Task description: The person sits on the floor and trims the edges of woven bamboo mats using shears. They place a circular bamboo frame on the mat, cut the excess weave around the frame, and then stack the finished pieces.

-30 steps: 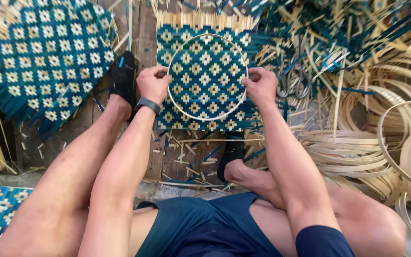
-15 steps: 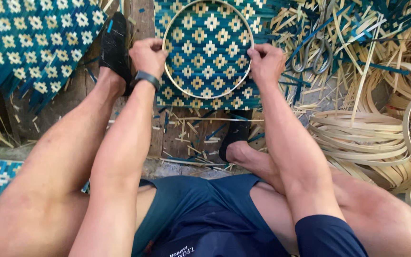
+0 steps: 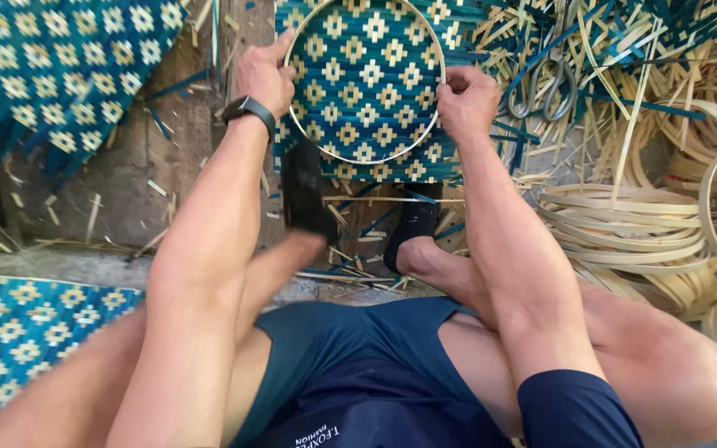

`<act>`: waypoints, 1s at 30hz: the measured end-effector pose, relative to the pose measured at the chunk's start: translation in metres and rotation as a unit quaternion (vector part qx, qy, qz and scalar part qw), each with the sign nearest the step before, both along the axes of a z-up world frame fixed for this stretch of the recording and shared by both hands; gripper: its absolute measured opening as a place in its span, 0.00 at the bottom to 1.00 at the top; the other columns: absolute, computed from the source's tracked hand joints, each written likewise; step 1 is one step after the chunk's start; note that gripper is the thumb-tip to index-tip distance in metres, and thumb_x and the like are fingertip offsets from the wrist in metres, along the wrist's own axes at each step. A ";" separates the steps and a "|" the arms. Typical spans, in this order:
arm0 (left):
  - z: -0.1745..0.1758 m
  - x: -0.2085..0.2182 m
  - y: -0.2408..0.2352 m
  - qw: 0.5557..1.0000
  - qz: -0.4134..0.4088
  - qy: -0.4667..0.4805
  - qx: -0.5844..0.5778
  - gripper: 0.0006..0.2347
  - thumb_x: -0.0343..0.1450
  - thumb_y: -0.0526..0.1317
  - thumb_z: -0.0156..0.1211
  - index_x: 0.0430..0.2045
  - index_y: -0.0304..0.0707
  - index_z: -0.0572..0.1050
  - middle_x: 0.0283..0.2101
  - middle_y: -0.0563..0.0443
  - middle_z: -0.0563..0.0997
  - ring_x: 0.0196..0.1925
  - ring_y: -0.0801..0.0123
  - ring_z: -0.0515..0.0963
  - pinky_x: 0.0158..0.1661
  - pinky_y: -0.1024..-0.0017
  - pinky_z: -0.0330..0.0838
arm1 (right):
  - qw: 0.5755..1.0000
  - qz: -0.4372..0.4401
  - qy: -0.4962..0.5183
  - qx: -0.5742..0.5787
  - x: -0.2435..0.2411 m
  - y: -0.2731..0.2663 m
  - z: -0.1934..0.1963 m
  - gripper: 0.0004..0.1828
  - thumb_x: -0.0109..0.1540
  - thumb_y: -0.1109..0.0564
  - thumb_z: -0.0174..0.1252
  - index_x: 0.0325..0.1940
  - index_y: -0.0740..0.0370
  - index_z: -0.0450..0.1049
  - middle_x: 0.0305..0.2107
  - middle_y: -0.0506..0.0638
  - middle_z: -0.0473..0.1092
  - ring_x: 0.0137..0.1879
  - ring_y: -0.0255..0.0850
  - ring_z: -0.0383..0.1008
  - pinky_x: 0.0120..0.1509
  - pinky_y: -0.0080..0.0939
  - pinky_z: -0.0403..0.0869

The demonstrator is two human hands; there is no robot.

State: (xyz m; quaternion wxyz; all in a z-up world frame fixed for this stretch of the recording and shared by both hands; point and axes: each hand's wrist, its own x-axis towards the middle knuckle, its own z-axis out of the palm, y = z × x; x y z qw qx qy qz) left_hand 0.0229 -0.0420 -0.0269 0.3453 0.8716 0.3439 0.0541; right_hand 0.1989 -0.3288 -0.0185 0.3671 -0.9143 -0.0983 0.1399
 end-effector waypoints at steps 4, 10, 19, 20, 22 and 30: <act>-0.019 0.007 0.000 0.997 0.062 -0.030 -0.023 0.21 0.61 0.33 0.72 0.49 0.51 0.82 0.35 0.41 0.84 0.39 0.52 0.84 0.42 0.60 0.76 | 0.998 0.010 0.033 0.044 0.005 -0.007 -0.005 0.12 0.54 0.63 0.67 0.41 0.61 0.84 0.30 0.50 0.81 0.34 0.34 0.82 0.42 0.34 0.78; -0.034 0.004 0.014 0.992 0.067 -0.068 -0.087 0.09 0.62 0.33 0.73 0.33 0.39 0.84 0.32 0.47 0.86 0.36 0.63 0.87 0.41 0.69 0.78 | 0.998 0.017 0.028 0.062 0.007 -0.004 -0.012 0.12 0.55 0.66 0.68 0.43 0.63 0.84 0.31 0.51 0.81 0.35 0.33 0.81 0.43 0.33 0.77; -0.076 -0.006 0.014 0.986 0.070 -0.122 -0.088 0.06 0.61 0.32 0.74 0.29 0.35 0.85 0.30 0.46 0.87 0.32 0.69 0.87 0.37 0.72 0.79 | 0.992 0.013 0.089 0.089 0.015 -0.022 -0.034 0.14 0.55 0.66 0.71 0.45 0.62 0.84 0.31 0.47 0.81 0.34 0.29 0.79 0.41 0.32 0.77; -0.076 -0.009 0.014 0.986 0.072 -0.121 -0.086 0.06 0.61 0.31 0.75 0.29 0.34 0.85 0.30 0.46 0.87 0.32 0.69 0.86 0.37 0.72 0.79 | 0.991 0.013 0.100 0.092 0.016 -0.023 -0.037 0.14 0.55 0.66 0.71 0.45 0.62 0.84 0.31 0.47 0.81 0.34 0.29 0.79 0.41 0.32 0.78; -0.072 -0.009 0.017 0.982 0.068 -0.120 -0.128 0.07 0.61 0.31 0.75 0.30 0.34 0.85 0.30 0.47 0.86 0.32 0.69 0.86 0.37 0.72 0.79 | 0.984 0.019 0.158 0.081 0.028 -0.022 -0.038 0.15 0.53 0.66 0.73 0.44 0.63 0.84 0.31 0.49 0.81 0.32 0.30 0.76 0.39 0.33 0.75; -0.011 0.017 0.028 0.999 -0.045 0.028 0.004 0.09 0.60 0.36 0.79 0.29 0.37 0.86 0.32 0.43 0.85 0.33 0.57 0.83 0.52 0.54 0.68 | 0.958 0.225 0.013 -0.179 0.040 0.022 0.045 0.25 0.57 0.56 0.75 0.57 0.64 0.79 0.48 0.60 0.76 0.51 0.50 0.75 0.57 0.47 0.74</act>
